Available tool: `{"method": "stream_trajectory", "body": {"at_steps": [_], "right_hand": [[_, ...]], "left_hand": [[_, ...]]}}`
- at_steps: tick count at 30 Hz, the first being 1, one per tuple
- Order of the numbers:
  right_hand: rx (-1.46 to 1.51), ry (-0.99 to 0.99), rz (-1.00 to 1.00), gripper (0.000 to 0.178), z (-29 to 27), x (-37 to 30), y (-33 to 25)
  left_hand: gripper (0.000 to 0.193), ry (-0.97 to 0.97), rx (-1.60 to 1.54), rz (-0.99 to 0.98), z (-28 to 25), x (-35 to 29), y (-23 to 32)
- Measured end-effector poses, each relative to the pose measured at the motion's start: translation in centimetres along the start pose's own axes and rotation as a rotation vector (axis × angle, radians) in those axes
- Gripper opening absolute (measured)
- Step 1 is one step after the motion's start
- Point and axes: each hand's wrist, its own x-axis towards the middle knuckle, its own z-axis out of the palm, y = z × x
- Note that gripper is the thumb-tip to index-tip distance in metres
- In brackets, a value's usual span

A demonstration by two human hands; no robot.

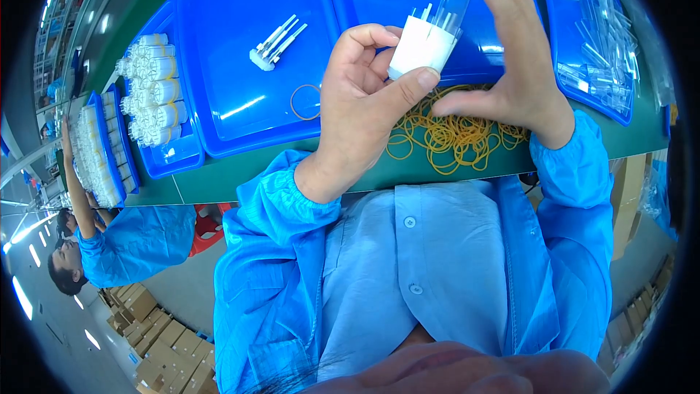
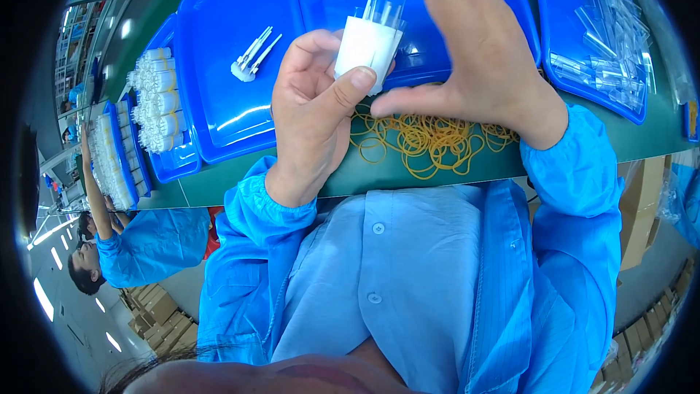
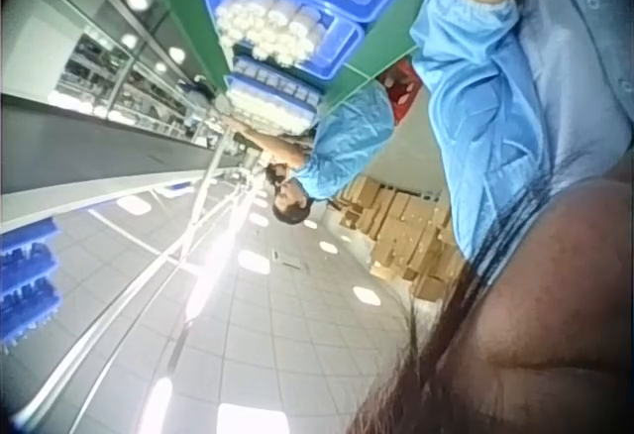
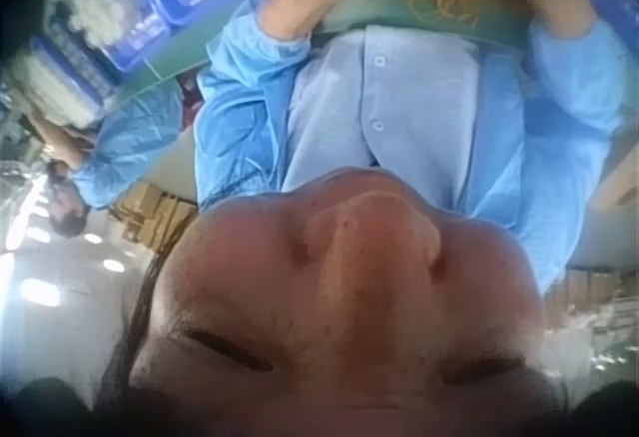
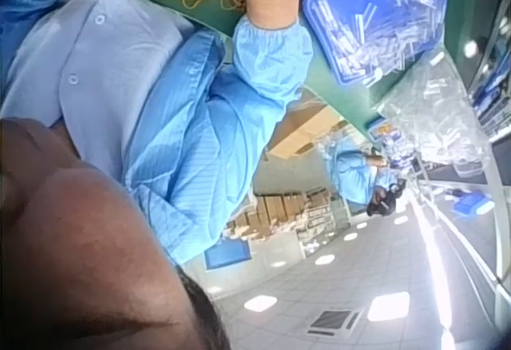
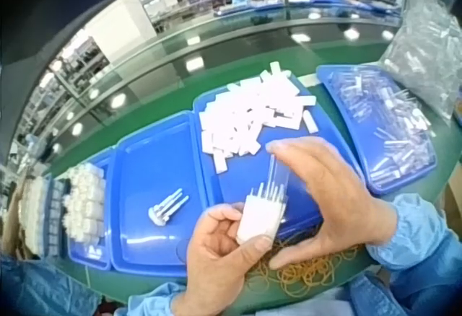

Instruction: The person assembles and bundles white plastic component housings and clear tubes by hand, securing them together with rubber bands.

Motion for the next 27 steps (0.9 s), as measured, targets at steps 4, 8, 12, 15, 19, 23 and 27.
{"method": "stream_trajectory", "body": {"at_steps": [4,8,12,15,19,23,27], "right_hand": [[-0.038,-0.050,0.044,0.105,0.9,-0.3,-0.7],[-0.043,-0.044,0.074,0.099,1.3,-0.3,-1.1],[-0.002,0.020,0.098,0.086,2.7,-0.8,-0.6],[0.034,0.077,0.042,0.084,2.4,-0.9,-0.3],[-0.024,0.011,0.068,0.087,0.8,0.0,-2.0],[-0.092,-0.008,0.060,0.089,1.3,-0.1,-2.0],[0.046,0.146,0.060,0.078,3.0,-0.9,-0.7]], "left_hand": [[0.039,0.014,-0.008,0.021,0.3,-0.2,-0.1],[0.037,0.010,-0.091,-0.037,0.3,-0.3,-0.4],[0.037,-0.014,-0.110,0.001,0.3,-0.5,-0.8],[0.036,-0.017,-0.108,0.009,0.3,-0.4,-1.0],[0.034,0.014,-0.095,0.005,0.4,-0.4,-0.7],[0.027,0.038,-0.043,0.020,-0.2,-0.3,-1.1],[0.020,-0.016,-0.016,0.043,-0.5,-0.4,-1.1]]}}
